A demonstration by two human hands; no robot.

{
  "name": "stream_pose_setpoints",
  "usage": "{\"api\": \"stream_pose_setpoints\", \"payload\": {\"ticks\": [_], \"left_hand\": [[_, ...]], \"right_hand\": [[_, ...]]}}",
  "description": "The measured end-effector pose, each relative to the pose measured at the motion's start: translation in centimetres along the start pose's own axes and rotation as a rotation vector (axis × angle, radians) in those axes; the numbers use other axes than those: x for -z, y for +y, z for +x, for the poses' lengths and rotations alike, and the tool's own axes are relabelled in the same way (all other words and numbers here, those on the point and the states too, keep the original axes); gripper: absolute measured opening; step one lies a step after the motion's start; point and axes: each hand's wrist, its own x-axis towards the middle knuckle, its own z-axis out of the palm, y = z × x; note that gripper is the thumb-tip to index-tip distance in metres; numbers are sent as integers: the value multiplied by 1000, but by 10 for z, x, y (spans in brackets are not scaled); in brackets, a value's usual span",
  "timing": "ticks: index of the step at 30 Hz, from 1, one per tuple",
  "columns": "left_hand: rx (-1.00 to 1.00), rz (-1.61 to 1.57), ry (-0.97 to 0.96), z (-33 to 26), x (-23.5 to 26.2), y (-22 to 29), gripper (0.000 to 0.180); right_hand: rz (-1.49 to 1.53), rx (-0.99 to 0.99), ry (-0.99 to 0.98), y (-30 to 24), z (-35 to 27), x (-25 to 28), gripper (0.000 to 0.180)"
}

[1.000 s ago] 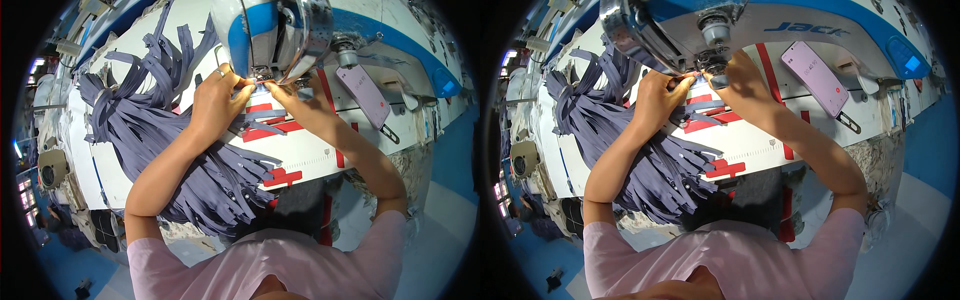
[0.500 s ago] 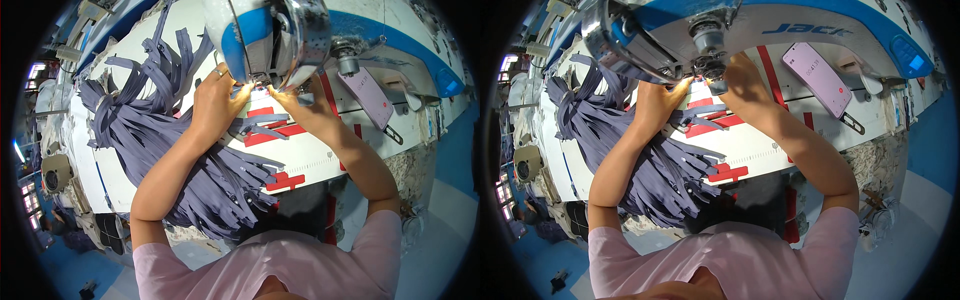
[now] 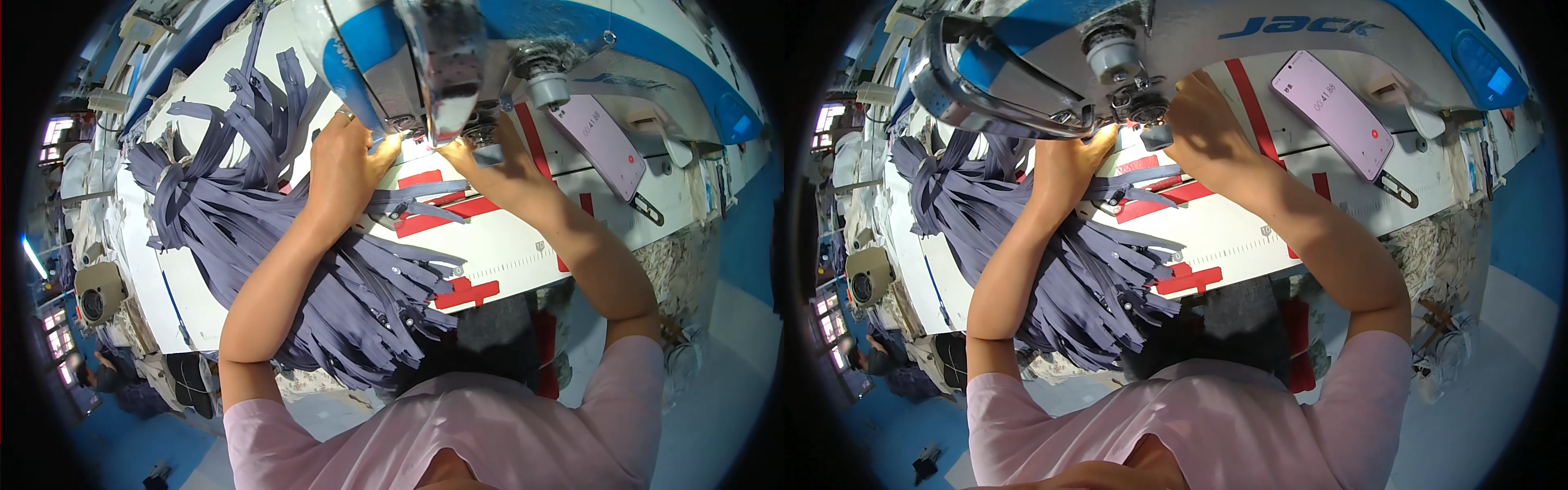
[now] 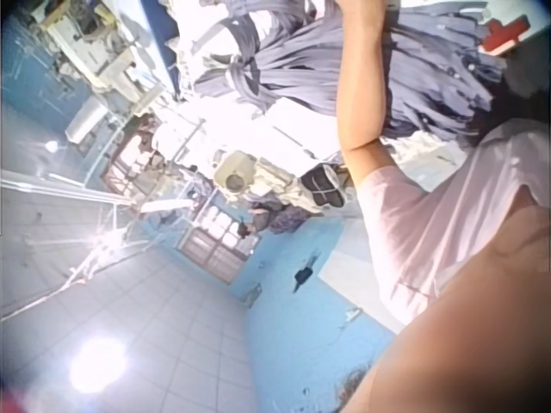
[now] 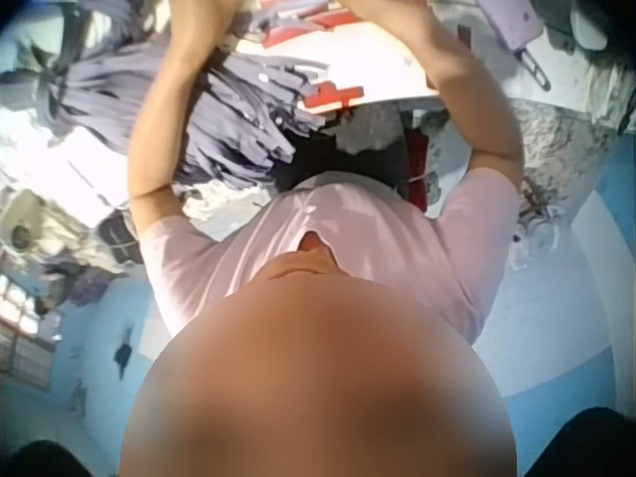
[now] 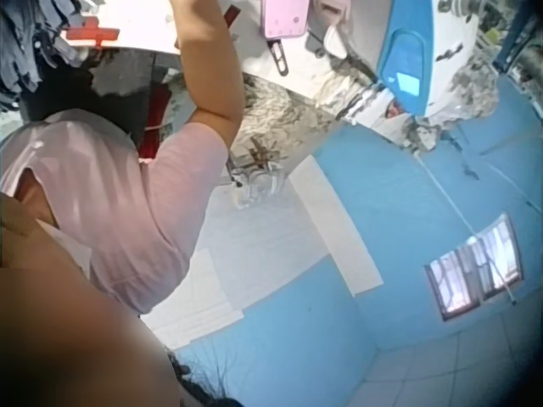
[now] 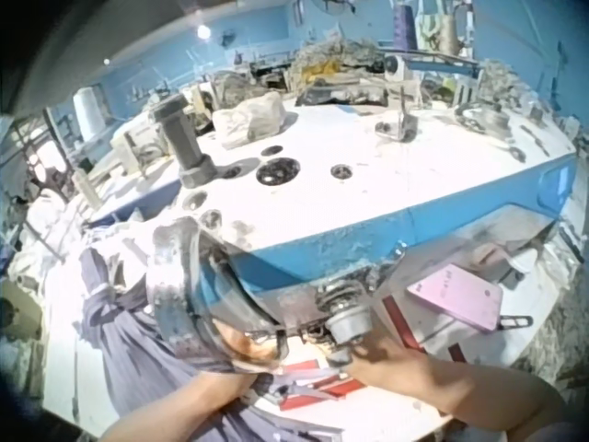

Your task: Sewing zippers using an industrial sewing machine in a factory setting.

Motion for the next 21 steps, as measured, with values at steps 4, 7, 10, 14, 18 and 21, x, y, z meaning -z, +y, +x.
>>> {"api": "stream_pose_setpoints", "payload": {"ticks": [4,7,10,14,18,21], "left_hand": [[50,5,-54,1,1,1,26],[81,54,-104,-1,6,5,26],[3,55,-57,-2,0,0,27],[29,58,-72,-3,2,0,25],[28,40,-96,0,4,3,23],[10,53,-98,0,3,3,23]], "right_hand": [[-75,15,13,-3,1,-2,45],[-70,4,23,-4,0,-4,46],[52,-150,-68,15,-3,-12,47],[-127,26,31,5,0,-10,48],[-130,19,29,4,-1,-8,47],[-133,11,24,5,-1,-7,46]]}}
